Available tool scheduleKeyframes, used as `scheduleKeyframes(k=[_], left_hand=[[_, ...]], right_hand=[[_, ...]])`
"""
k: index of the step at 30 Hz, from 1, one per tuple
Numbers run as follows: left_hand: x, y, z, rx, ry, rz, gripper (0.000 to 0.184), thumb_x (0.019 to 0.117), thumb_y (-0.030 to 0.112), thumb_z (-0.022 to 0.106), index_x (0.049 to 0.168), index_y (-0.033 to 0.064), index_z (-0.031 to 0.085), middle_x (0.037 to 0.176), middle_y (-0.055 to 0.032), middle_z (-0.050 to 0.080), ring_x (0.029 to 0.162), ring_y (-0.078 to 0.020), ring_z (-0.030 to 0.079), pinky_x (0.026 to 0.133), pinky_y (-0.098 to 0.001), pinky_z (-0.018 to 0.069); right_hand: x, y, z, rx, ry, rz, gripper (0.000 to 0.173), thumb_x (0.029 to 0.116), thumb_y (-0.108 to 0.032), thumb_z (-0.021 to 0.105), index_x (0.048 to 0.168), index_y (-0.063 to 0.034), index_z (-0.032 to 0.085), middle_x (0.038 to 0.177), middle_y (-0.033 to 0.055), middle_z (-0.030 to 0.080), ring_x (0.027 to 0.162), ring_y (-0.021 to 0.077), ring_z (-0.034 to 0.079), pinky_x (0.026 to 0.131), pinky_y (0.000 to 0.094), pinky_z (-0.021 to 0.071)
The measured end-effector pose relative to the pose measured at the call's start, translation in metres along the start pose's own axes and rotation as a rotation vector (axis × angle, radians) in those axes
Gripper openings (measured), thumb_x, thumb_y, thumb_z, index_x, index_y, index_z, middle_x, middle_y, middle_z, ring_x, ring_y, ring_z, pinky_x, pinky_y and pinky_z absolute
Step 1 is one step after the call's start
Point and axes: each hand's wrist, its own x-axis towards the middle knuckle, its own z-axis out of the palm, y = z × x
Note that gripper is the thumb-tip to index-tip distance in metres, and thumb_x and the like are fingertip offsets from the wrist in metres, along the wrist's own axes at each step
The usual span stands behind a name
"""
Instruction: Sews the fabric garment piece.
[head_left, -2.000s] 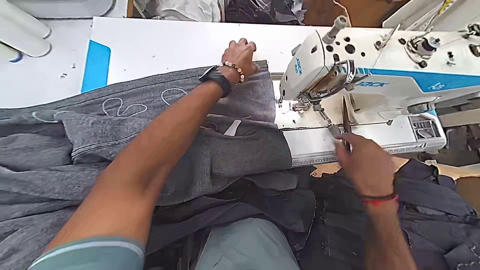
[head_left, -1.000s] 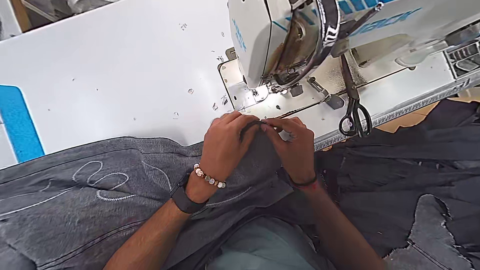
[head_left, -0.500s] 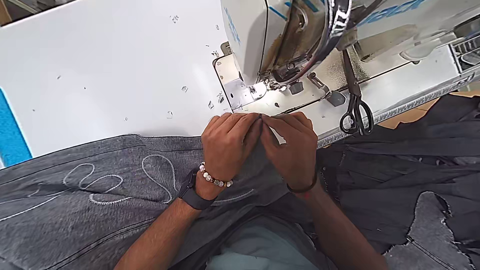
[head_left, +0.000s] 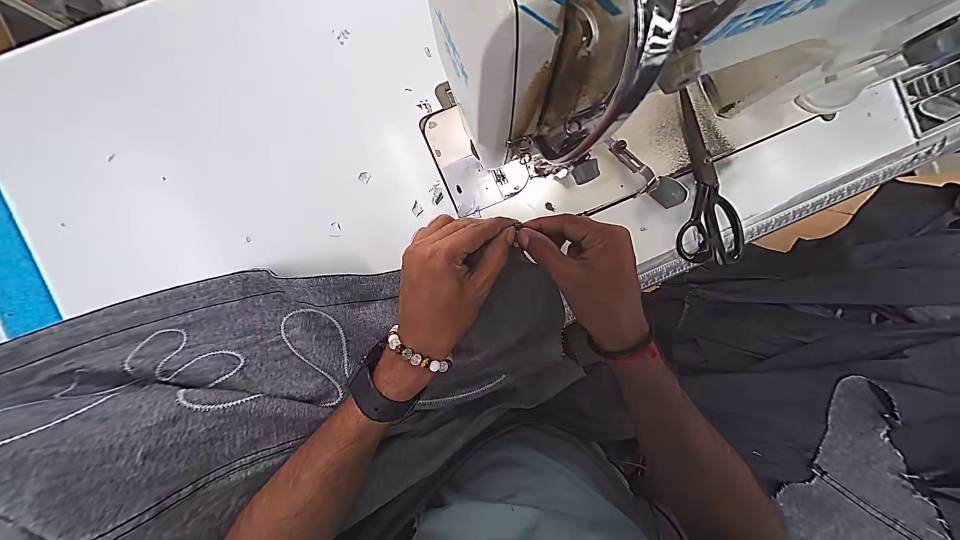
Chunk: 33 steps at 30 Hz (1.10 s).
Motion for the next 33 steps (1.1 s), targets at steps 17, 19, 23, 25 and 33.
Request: scheduleKeyframes(k=[17, 19, 23, 25, 33], left_hand=[[0.006, 0.005, -0.006, 0.091, -0.064, -0.064, 0.022, 0.102, 0.031, 0.062, 0.102, 0.0179, 0.08, 0.084, 0.0033, 0.074, 0.072, -0.0055, 0.066, 0.065, -0.0264, 0.052], [0.007, 0.005, -0.01, 0.0, -0.088, -0.17, 0.022, 0.1015, 0.033, 0.063, 0.094, 0.0192, 0.079, 0.07, 0.0056, 0.068, 0.054, -0.003, 0.058, 0.049, -0.0248, 0.0449], [0.011, 0.0, -0.02, -0.089, -0.172, -0.273, 0.031, 0.1028, 0.038, 0.059, 0.086, 0.0186, 0.076, 0.061, 0.0026, 0.063, 0.044, -0.0105, 0.051, 0.043, -0.031, 0.0393], [0.014, -0.007, -0.019, -0.036, -0.181, -0.244, 0.032, 0.1028, 0.039, 0.059, 0.085, 0.0185, 0.076, 0.061, 0.0013, 0.063, 0.046, -0.0124, 0.052, 0.045, -0.0337, 0.0407], [0.021, -0.021, 0.004, 0.326, -0.039, 0.285, 0.017, 0.1008, 0.013, 0.06, 0.112, 0.0101, 0.073, 0.112, -0.0074, 0.073, 0.103, -0.0284, 0.065, 0.083, -0.0459, 0.0471]], right_hand=[[-0.012, -0.007, 0.024, -0.629, 0.274, -0.436, 0.015, 0.0963, -0.019, 0.068, 0.1, -0.0138, 0.081, 0.094, -0.0004, 0.075, 0.098, 0.0211, 0.064, 0.08, 0.0413, 0.0435], [-0.011, -0.005, 0.025, -0.534, 0.23, -0.349, 0.015, 0.0958, -0.021, 0.069, 0.104, -0.0146, 0.08, 0.096, -0.001, 0.074, 0.097, 0.0216, 0.063, 0.079, 0.0422, 0.0437], [0.0, 0.0, 0.03, -0.404, 0.182, -0.1, 0.012, 0.0945, -0.029, 0.072, 0.098, -0.0182, 0.076, 0.083, -0.0045, 0.072, 0.076, 0.016, 0.065, 0.066, 0.0396, 0.0498], [0.004, 0.003, 0.038, -0.485, 0.232, -0.175, 0.013, 0.0961, -0.027, 0.07, 0.096, -0.0149, 0.076, 0.08, -0.0012, 0.071, 0.073, 0.0173, 0.065, 0.063, 0.0371, 0.0507], [0.001, 0.007, 0.046, -0.817, 0.209, -0.386, 0.02, 0.0997, -0.021, 0.06, 0.099, -0.0089, 0.076, 0.082, 0.0062, 0.064, 0.077, 0.0234, 0.064, 0.055, 0.0336, 0.0473]])
